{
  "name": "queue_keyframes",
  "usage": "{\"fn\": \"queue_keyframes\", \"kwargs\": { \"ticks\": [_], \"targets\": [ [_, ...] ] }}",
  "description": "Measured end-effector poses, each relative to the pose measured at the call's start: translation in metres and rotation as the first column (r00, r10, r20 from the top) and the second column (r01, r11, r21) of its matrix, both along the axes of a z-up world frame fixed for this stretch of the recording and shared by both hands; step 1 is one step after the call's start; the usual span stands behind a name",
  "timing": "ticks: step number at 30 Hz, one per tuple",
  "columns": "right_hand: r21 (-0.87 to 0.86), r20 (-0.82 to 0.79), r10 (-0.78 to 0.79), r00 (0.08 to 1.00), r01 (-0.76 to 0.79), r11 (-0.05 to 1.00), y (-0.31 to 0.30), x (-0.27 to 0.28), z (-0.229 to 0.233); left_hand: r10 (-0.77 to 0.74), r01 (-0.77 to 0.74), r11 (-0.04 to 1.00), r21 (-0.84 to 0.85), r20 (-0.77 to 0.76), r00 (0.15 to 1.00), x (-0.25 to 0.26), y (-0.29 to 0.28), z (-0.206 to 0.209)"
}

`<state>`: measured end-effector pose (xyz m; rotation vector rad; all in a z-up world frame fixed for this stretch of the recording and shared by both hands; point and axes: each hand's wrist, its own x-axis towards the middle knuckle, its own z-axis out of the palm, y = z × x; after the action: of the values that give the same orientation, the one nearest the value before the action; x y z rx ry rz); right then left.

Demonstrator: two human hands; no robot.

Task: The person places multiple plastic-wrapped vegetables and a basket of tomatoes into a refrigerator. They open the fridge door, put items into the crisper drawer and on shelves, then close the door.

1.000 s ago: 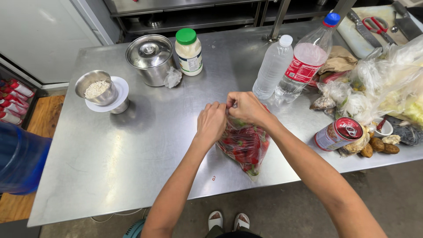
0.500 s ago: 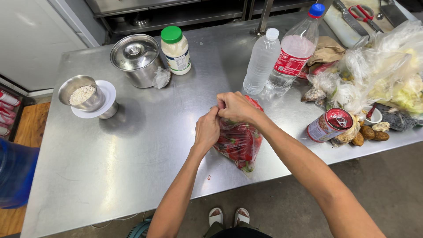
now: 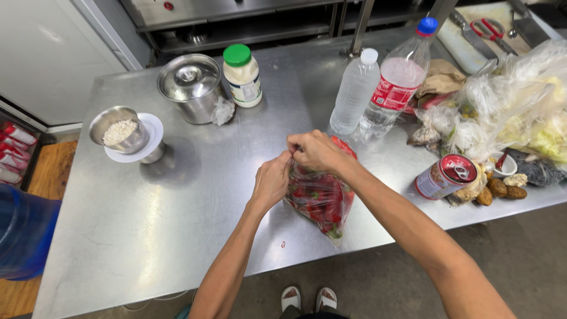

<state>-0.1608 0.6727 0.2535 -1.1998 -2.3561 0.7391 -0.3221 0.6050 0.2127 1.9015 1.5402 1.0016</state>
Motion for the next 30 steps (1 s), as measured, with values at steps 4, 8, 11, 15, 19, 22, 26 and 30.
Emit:
{"fn": "queue_keyframes", "kwargs": {
  "ticks": [4, 8, 11, 15, 19, 22, 26, 30],
  "targets": [
    [0.152, -0.009, 0.031, 0.999, -0.029, 0.988, 0.003, -0.005, -0.008, 0.030, -0.030, 0.999, 0.030, -0.001, 1.000, -0.007, -0.005, -0.013],
    [0.320, 0.122, -0.143, 0.982, 0.097, 0.942, 0.020, 0.034, 0.013, 0.080, -0.082, 0.997, -0.004, 0.241, 0.967, -0.025, -0.033, -0.027],
    [0.332, 0.049, -0.136, 0.990, 0.112, 0.937, 0.042, 0.054, 0.036, 0.133, -0.073, 0.981, -0.178, 0.353, 0.926, -0.027, -0.019, -0.025],
    [0.097, -0.159, 0.067, 0.985, -0.052, 0.994, 0.003, 0.034, 0.006, 0.069, -0.085, 0.996, 0.026, 0.362, 0.929, -0.003, -0.021, -0.031],
    [0.051, -0.186, 0.062, 0.981, -0.053, 0.997, -0.020, 0.015, 0.013, 0.132, -0.112, 0.991, -0.079, 0.330, 0.935, 0.007, -0.021, -0.013],
    [0.121, -0.082, 0.086, 0.993, -0.076, 0.990, -0.034, 0.011, 0.018, 0.077, -0.095, 0.994, 0.059, 0.260, 0.963, 0.005, -0.041, -0.008],
    [0.287, 0.100, 0.080, 0.992, -0.105, 0.952, -0.040, 0.010, 0.022, 0.027, -0.037, 0.985, 0.170, 0.062, 0.998, 0.012, -0.047, -0.001],
    [0.270, 0.196, 0.105, 0.975, -0.156, 0.950, -0.042, 0.005, 0.018, 0.009, 0.012, 0.968, 0.252, -0.084, 0.996, 0.015, -0.051, -0.008]
  ]
}}
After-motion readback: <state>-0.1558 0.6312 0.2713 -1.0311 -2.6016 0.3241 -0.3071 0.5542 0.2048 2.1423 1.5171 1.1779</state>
